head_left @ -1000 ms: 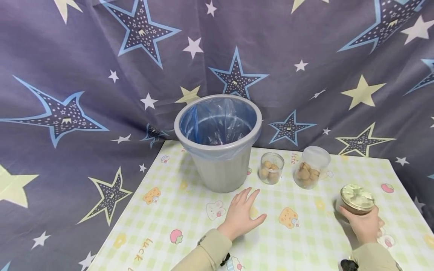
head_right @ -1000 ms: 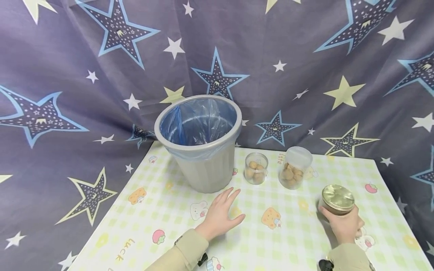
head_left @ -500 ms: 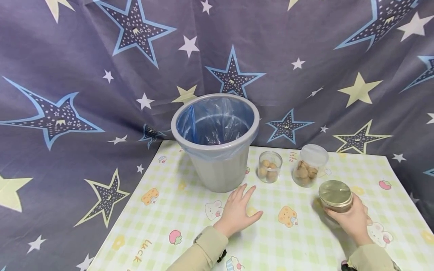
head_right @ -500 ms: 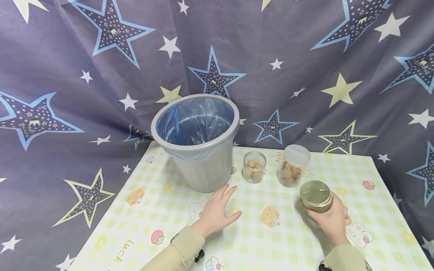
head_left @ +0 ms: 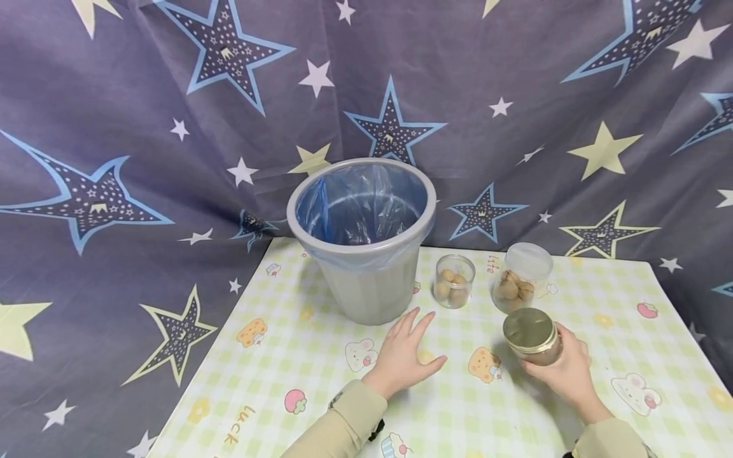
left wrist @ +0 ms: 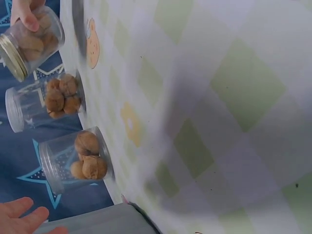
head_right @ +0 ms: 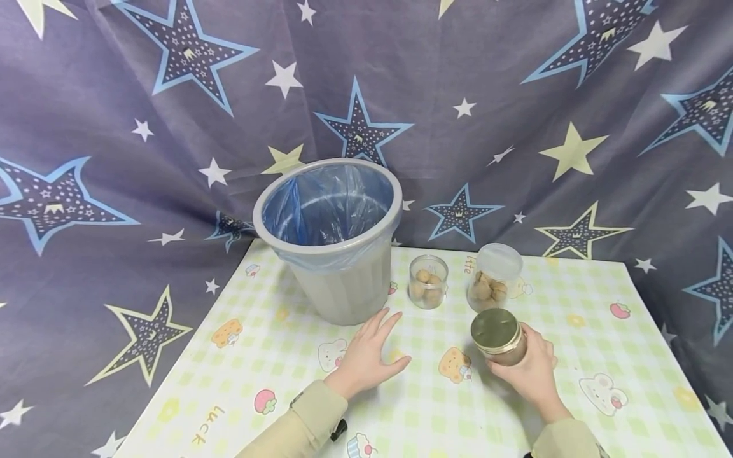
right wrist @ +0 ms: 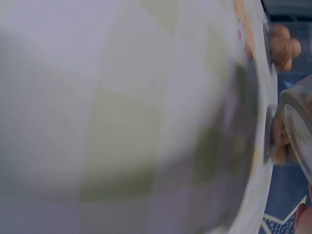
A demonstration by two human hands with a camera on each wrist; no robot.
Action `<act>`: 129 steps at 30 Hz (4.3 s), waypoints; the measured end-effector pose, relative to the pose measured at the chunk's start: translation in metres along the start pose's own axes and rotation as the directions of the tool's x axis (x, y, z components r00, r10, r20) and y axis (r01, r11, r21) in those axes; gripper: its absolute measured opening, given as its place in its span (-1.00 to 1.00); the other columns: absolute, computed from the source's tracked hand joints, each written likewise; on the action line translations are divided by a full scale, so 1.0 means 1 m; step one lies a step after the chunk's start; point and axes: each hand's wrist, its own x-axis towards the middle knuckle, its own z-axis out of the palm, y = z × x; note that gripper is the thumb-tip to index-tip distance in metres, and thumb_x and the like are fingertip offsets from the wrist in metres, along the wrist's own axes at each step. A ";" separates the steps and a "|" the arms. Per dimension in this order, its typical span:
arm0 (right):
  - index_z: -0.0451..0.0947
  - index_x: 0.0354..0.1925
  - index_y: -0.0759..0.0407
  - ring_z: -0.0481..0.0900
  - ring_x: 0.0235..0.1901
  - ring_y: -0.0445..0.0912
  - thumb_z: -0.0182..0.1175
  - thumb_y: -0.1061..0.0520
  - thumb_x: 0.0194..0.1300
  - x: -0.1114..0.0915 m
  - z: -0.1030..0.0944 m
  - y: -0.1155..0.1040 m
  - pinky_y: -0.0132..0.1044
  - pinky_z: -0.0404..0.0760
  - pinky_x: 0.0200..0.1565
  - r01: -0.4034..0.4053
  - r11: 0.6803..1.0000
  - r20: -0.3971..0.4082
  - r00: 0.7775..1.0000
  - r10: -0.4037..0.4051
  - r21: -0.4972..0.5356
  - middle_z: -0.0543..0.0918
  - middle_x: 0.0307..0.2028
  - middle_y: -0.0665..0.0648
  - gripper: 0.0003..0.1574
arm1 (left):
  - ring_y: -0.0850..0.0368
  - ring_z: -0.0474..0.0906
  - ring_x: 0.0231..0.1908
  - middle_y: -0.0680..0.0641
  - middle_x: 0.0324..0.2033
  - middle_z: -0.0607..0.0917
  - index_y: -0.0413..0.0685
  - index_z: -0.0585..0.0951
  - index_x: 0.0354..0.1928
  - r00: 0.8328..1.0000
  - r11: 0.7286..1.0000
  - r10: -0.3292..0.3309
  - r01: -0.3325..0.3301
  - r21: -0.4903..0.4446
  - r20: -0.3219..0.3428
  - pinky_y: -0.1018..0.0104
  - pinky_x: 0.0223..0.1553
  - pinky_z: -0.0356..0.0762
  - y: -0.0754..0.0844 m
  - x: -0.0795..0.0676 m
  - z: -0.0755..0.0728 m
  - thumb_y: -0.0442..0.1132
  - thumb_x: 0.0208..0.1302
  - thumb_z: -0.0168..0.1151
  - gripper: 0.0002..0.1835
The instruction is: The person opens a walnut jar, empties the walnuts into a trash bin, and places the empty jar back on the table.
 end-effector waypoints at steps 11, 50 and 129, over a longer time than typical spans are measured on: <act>0.29 0.13 0.38 0.19 -0.05 0.19 0.59 0.24 -0.52 0.001 0.017 -0.025 0.20 0.02 -0.06 0.126 0.992 0.037 0.991 -0.126 0.005 0.46 -0.03 0.41 0.16 | -0.12 0.22 0.34 -0.22 0.37 0.21 0.13 0.17 0.42 0.993 0.992 0.114 -0.112 -0.059 0.037 -0.03 0.28 0.27 -0.004 0.010 -0.005 0.18 0.15 0.24 -0.16; 0.36 0.10 0.34 0.27 -0.09 0.07 0.61 0.11 -0.59 0.000 0.064 -0.090 -0.06 0.07 -0.12 0.377 0.926 0.118 0.921 -0.372 -0.024 0.53 -0.03 0.35 0.17 | -0.07 0.38 0.22 -0.24 0.35 0.23 0.30 0.15 0.44 0.913 0.898 0.399 -0.408 0.166 0.088 0.16 0.15 0.45 0.003 0.024 -0.020 0.38 0.13 0.12 -0.14; 0.40 0.10 0.31 0.35 -0.32 -0.15 0.57 -0.02 -0.56 -0.013 0.083 -0.103 0.01 0.17 0.00 0.433 0.900 0.110 0.898 -0.426 -0.043 0.67 -0.20 0.16 0.15 | 0.13 0.45 -0.38 -0.12 -0.27 0.44 -0.01 0.41 0.20 0.850 0.835 0.521 -0.489 0.250 -0.078 0.34 -0.38 0.57 -0.010 0.018 -0.016 0.19 0.03 0.26 -0.28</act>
